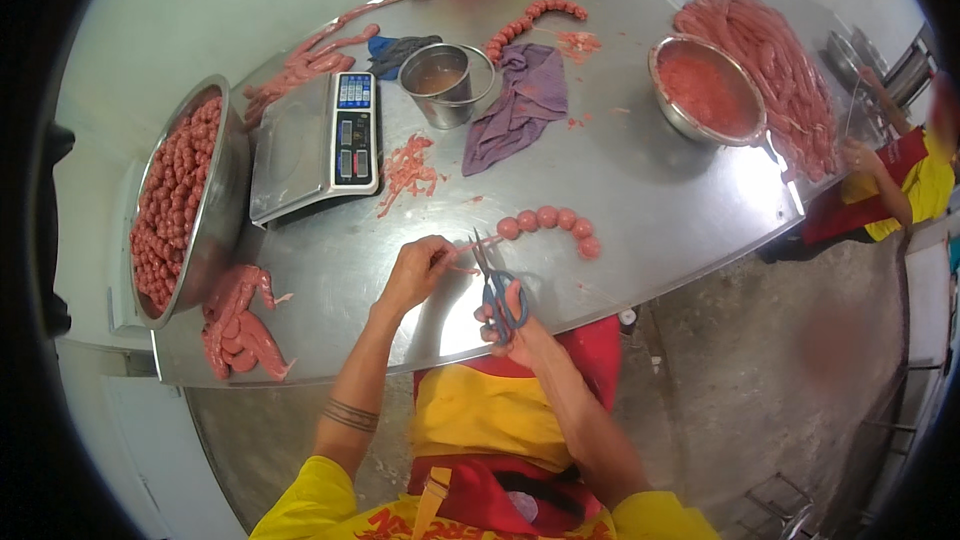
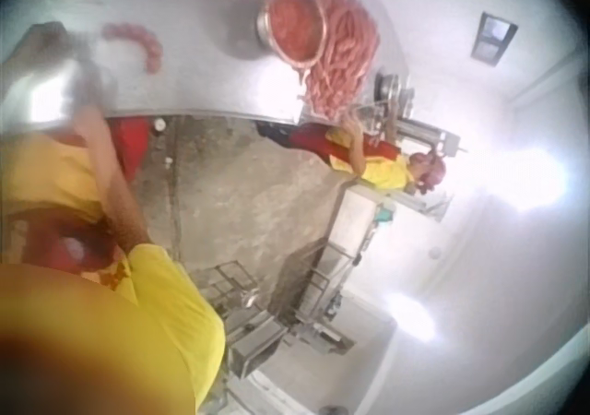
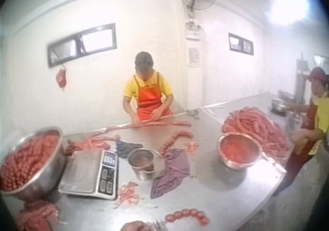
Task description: The person forms small linked sausages by hand from a long continuous sausage casing filled with ground meat. They repeatedly pinch and twist segments to create uniform links, then cut the chain with scissors and place the finished links into a large metal bowl.
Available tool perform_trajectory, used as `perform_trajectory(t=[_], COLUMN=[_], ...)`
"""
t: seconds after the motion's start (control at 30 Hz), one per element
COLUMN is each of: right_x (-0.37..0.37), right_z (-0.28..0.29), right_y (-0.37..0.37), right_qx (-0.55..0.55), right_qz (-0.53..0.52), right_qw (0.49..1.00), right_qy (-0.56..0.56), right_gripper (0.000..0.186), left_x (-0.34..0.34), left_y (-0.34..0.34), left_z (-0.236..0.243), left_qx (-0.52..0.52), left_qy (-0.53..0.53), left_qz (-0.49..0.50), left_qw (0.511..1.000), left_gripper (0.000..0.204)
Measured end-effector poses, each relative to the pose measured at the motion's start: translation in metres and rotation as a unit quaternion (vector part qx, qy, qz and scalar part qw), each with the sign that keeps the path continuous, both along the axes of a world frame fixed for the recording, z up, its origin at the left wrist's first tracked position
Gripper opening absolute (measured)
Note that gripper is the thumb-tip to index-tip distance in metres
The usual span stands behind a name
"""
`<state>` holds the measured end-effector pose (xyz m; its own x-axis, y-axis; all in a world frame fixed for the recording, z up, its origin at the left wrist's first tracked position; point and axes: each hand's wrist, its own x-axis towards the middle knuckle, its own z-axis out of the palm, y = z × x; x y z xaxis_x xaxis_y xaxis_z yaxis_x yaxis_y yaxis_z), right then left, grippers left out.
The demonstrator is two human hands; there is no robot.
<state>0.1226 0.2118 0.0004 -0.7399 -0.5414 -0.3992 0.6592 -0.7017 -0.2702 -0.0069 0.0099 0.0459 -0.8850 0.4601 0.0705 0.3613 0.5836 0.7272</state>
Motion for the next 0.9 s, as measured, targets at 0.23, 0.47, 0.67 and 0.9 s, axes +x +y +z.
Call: perform_trajectory(t=[0.23, 0.47, 0.67, 0.9], right_x=[-0.008, -0.029, -0.058, -0.031], right_z=[-0.011, 0.001, -0.02, -0.02], right_y=[0.028, 0.201, 0.375, 0.338], right_qx=[0.172, 0.597, 0.89, 0.922], right_qz=[-0.027, -0.102, -0.048, -0.131], right_qw=[0.983, 0.78, 0.409, 0.33], right_qy=[0.057, 0.155, 0.197, 0.154], right_gripper=[0.059, 0.017, 0.033, 0.032], left_x=[-0.064, -0.151, -0.071, 0.033], left_y=[-0.009, -0.05, -0.089, -0.046], left_z=[0.011, -0.022, -0.052, -0.041], left_qx=[0.017, -0.036, -0.2, 0.016], left_qy=[0.003, -0.017, 0.155, 0.02], left_qz=[0.038, 0.087, 0.09, 0.158], left_qw=[0.999, 0.995, 0.963, 0.987], left_gripper=[0.013, 0.024, 0.03, 0.025])
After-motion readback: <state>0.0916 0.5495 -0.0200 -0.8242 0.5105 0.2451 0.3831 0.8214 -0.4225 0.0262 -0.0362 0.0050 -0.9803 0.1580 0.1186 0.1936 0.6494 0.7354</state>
